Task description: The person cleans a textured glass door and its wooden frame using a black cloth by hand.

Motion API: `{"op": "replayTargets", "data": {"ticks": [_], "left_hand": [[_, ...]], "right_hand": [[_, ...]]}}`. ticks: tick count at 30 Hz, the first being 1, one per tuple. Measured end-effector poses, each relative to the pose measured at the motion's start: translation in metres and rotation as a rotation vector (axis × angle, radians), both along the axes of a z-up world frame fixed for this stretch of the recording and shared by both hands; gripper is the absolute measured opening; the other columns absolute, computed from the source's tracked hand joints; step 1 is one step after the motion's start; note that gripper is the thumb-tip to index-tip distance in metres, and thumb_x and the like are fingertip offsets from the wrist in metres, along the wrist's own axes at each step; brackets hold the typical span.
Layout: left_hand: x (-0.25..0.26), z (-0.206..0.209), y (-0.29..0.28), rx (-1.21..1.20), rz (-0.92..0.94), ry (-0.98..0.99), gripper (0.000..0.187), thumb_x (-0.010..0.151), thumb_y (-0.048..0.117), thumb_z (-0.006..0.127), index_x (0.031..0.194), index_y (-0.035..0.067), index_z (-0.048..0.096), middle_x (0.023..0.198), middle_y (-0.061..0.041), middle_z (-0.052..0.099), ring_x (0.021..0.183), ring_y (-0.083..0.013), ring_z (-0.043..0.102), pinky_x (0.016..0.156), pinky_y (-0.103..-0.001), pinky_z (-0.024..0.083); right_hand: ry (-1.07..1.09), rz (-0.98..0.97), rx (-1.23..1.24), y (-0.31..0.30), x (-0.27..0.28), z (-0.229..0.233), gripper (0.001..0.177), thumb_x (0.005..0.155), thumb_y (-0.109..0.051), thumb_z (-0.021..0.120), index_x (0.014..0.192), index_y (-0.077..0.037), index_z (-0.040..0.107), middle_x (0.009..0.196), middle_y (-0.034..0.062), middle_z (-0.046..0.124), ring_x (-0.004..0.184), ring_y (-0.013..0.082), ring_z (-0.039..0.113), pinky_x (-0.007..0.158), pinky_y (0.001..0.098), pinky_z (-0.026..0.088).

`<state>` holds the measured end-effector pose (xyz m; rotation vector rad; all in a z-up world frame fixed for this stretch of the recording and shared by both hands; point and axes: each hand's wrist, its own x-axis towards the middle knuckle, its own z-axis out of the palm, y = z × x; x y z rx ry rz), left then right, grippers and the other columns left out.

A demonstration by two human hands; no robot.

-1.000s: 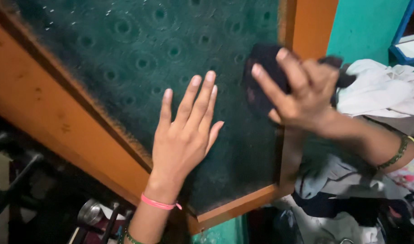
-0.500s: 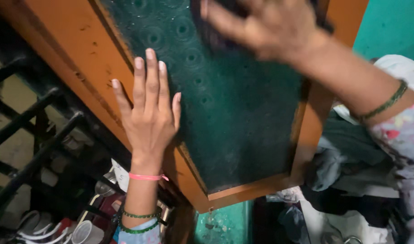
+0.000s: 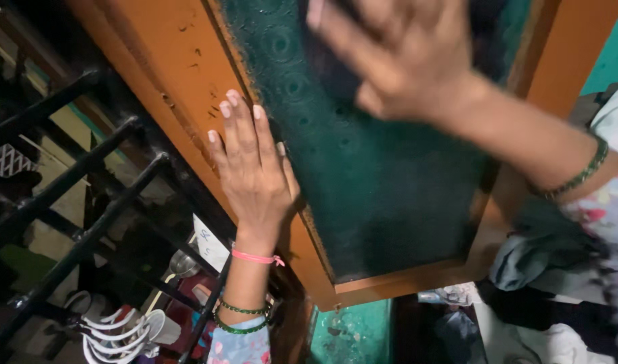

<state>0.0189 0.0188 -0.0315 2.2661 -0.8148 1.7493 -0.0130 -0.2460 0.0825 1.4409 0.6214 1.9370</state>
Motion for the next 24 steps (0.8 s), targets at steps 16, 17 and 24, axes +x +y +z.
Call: {"op": "replayTargets", "data": {"ticks": [16, 17, 24], "left_hand": [[-0.006, 0.003, -0.001, 0.002, 0.012, -0.027, 0.054, 0.105, 0.006, 0.050, 0.157, -0.007, 0.040, 0.166, -0.028, 0.032, 0.158, -0.0414, 0.028, 0.132, -0.056, 0.015], [-0.007, 0.003, -0.001, 0.005, 0.009, -0.025, 0.055, 0.103, 0.005, 0.050, 0.156, -0.007, 0.041, 0.165, -0.028, 0.033, 0.158, -0.0419, 0.028, 0.131, -0.056, 0.015], [-0.008, 0.003, -0.001, 0.012, 0.004, -0.041, 0.056, 0.101, 0.003, 0.049, 0.156, -0.006, 0.042, 0.165, -0.029, 0.033, 0.157, -0.0424, 0.029, 0.131, -0.058, 0.017]], "right_hand": [[0.105, 0.073, -0.430, 0.047, -0.003, 0.024, 0.033, 0.102, -0.031, 0.065, 0.134, -0.021, 0.069, 0.136, 0.0035, 0.060, 0.108, 0.0229, 0.058, 0.079, 0.0333, 0.043], [0.109, 0.072, -0.405, 0.048, -0.002, 0.030, 0.034, 0.103, -0.031, 0.065, 0.135, -0.021, 0.070, 0.136, 0.0036, 0.060, 0.109, 0.0227, 0.058, 0.082, 0.0341, 0.045], [0.075, 0.074, -0.286, 0.029, 0.044, 0.052, 0.029, 0.114, -0.013, 0.057, 0.142, -0.012, 0.062, 0.146, 0.0058, 0.059, 0.126, 0.0169, 0.057, 0.104, 0.0282, 0.048]]}}
